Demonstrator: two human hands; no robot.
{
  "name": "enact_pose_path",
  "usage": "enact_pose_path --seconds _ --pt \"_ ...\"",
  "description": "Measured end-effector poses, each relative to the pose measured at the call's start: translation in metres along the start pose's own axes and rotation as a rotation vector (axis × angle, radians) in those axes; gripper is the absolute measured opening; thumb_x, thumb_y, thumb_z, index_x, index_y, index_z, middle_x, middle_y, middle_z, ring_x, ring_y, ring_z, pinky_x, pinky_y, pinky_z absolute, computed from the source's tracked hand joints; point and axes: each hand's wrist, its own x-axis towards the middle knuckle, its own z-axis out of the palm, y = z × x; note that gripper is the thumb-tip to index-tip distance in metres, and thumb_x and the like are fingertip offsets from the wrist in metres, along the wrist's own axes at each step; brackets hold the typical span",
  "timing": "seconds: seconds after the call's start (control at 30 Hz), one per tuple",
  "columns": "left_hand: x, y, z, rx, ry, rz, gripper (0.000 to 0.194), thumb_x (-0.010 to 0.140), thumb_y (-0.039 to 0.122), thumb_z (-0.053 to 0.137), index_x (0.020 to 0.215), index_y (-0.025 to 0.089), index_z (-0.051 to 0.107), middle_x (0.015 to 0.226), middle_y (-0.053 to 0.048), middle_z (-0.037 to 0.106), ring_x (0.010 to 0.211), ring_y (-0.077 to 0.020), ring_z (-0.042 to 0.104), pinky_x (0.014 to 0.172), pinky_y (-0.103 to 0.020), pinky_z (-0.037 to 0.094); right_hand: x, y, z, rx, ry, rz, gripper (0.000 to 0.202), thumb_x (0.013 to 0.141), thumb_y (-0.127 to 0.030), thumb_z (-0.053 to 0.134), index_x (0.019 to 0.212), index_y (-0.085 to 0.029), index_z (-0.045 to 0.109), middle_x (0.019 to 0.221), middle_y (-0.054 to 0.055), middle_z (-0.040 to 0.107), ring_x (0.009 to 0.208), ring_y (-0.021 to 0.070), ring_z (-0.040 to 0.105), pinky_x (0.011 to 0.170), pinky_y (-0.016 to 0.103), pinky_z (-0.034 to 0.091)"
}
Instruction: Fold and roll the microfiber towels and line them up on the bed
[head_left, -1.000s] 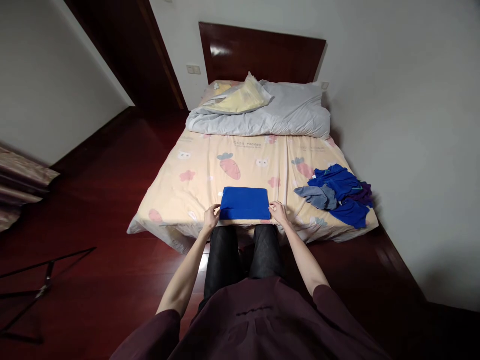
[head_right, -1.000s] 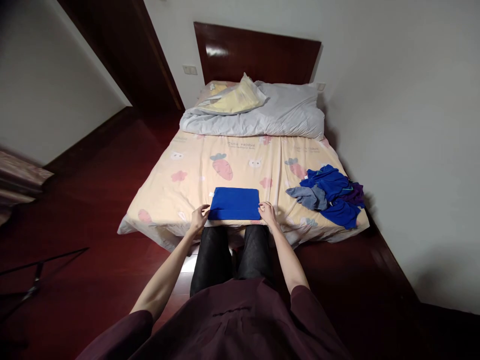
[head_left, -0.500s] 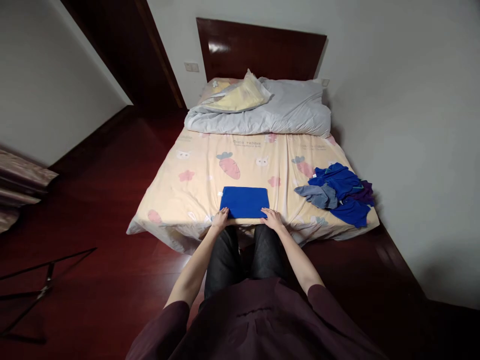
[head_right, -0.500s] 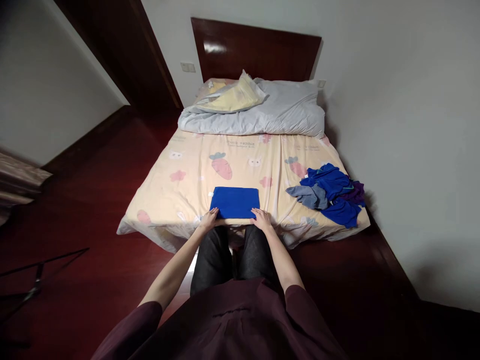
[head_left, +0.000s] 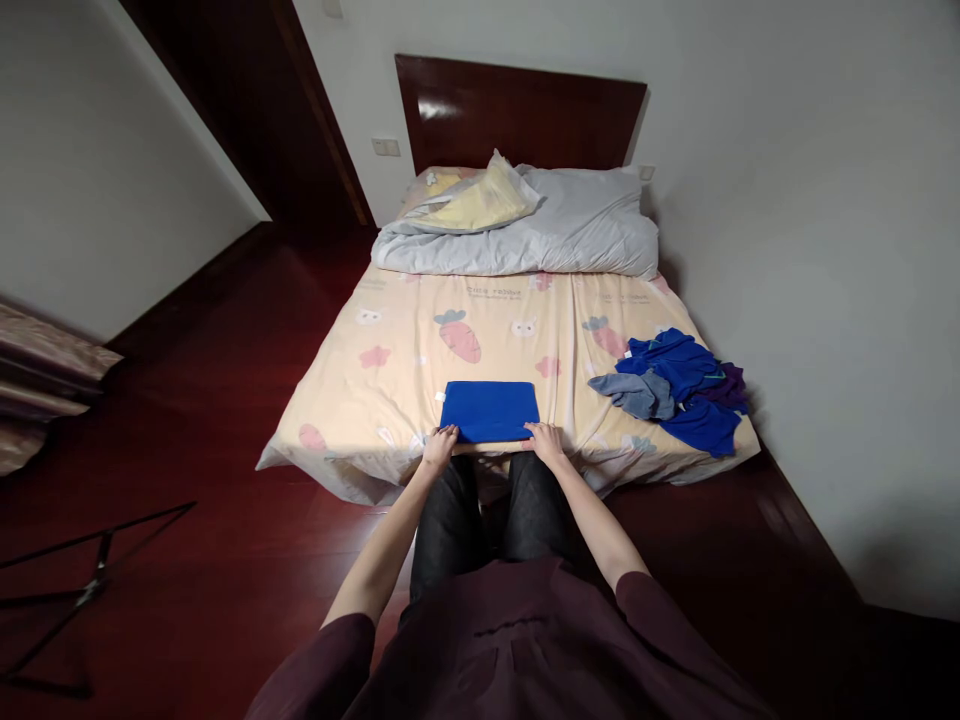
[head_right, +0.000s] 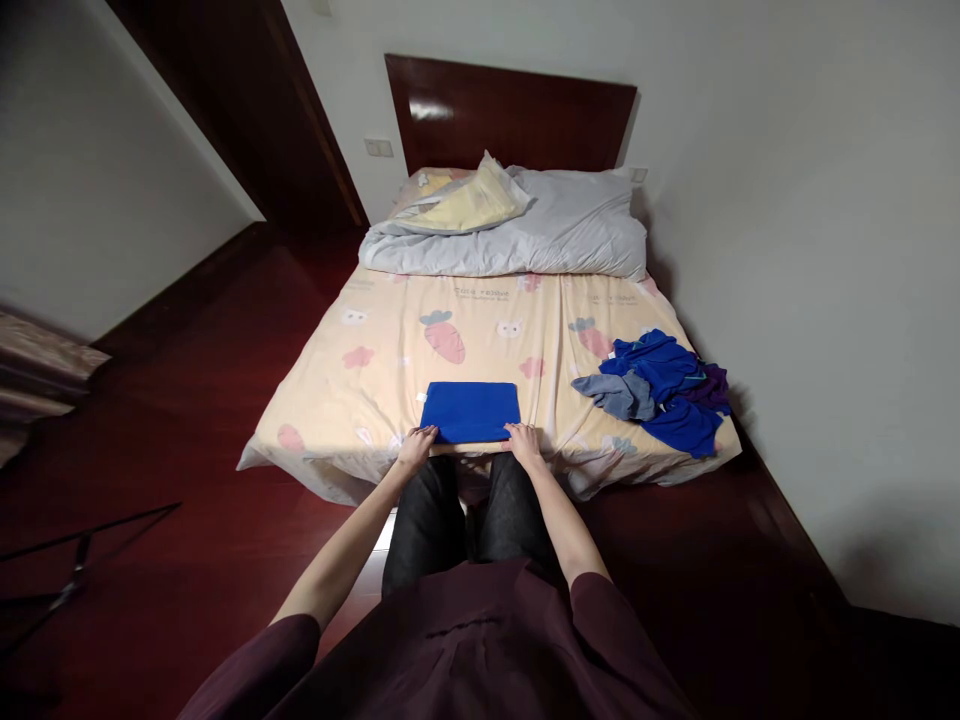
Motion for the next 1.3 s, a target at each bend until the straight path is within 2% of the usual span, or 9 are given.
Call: enact_pose_path --seconds 0.13,0.3,0.4,0.53,0.63,0.73,0.93,1.1,1.3 --pt "-0.014 0.000 0.000 -0.020 -0.001 0.001 0.043 0.093 0.004 0.046 0.128 0.016 0.067 0.130 -0.017 0.071 0.120 -0.0274 0.068 0.109 -0.041 0.044 -0.013 0.002 0.002 0.029 0.007 0.016 0.045 0.091 -0.006 0.062 0.131 -0.024 0.073 0.130 0.011 0.074 0.125 0.0273 0.068 0.113 0.040 0.047" --pt "-0.022 -0.006 -0.002 -0.081 0.009 -0.060 0.047 0.086 0.009 0.055 0.130 0.019 0.069 0.122 -0.013 0.076 0.110 -0.0281 0.072 0.107 -0.040 0.047 -0.021 0.008 0.007 0.100 0.016 0.027 0.042 0.091 -0.009 0.065 0.129 -0.026 0.074 0.127 0.010 0.075 0.122 0.0276 0.069 0.113 0.042 0.047" --pt "-0.021 -0.013 -0.003 -0.241 0.033 -0.148 0.047 0.086 0.017 0.056 0.130 0.019 0.071 0.123 -0.012 0.076 0.114 -0.0294 0.071 0.104 -0.038 0.050 -0.019 0.016 0.010 0.191 0.048 0.032 0.041 0.088 -0.008 0.067 0.124 -0.027 0.076 0.123 0.008 0.077 0.119 0.0274 0.071 0.112 0.042 0.049" --pt "-0.020 -0.024 0.004 -0.484 0.087 -0.187 0.048 0.083 0.019 0.055 0.128 0.017 0.072 0.123 -0.011 0.076 0.114 -0.0293 0.071 0.103 -0.037 0.052 -0.011 0.027 0.018 0.428 0.104 0.039 0.038 0.084 -0.009 0.066 0.116 -0.026 0.077 0.118 0.005 0.078 0.115 0.0241 0.073 0.106 0.038 0.054" --pt "-0.019 -0.030 0.015 -0.643 0.150 -0.261 0.045 0.085 0.025 0.056 0.126 0.017 0.071 0.119 -0.011 0.077 0.106 -0.0267 0.073 0.097 -0.037 0.056 -0.005 0.032 0.026 0.588 0.168 0.073 0.030 0.084 -0.020 0.067 0.112 -0.023 0.076 0.113 0.006 0.079 0.109 0.0240 0.074 0.101 0.038 0.056" --pt "-0.015 -0.033 0.024 -0.760 0.216 -0.342 0.043 0.089 0.036 0.057 0.125 0.016 0.067 0.116 -0.012 0.076 0.104 -0.0247 0.074 0.092 -0.034 0.058 -0.001 0.034 0.033 0.649 0.250 0.119 0.031 0.083 -0.035 0.070 0.110 -0.020 0.075 0.109 0.008 0.079 0.104 0.0255 0.073 0.097 0.040 0.057" --pt "-0.003 -0.035 0.023 -0.699 0.238 -0.433 0.034 0.094 0.042 0.053 0.113 0.017 0.067 0.101 -0.012 0.078 0.095 -0.0253 0.075 0.088 -0.037 0.057 -0.001 0.034 0.035 0.620 0.269 0.231 0.039 0.089 -0.049 0.065 0.111 -0.018 0.075 0.094 0.010 0.078 0.090 0.0257 0.074 0.085 0.036 0.058" --pt "0.001 -0.036 0.019 -0.648 0.226 -0.459 0.032 0.097 0.039 0.050 0.110 0.016 0.068 0.097 -0.012 0.078 0.092 -0.0251 0.075 0.084 -0.036 0.056 0.001 0.032 0.029 0.471 0.204 0.325 0.037 0.095 -0.050 0.062 0.112 -0.020 0.075 0.104 0.011 0.078 0.098 0.0249 0.074 0.082 0.031 0.056" --pt "0.009 -0.039 0.020 -0.572 0.189 -0.499 0.036 0.100 0.042 0.047 0.106 0.015 0.071 0.088 -0.013 0.077 0.089 -0.0255 0.075 0.078 -0.033 0.055 0.009 0.026 0.022 0.345 0.146 0.380 0.036 0.099 -0.052 0.059 0.107 -0.020 0.076 0.103 0.011 0.078 0.093 0.0236 0.075 0.077 0.027 0.055"
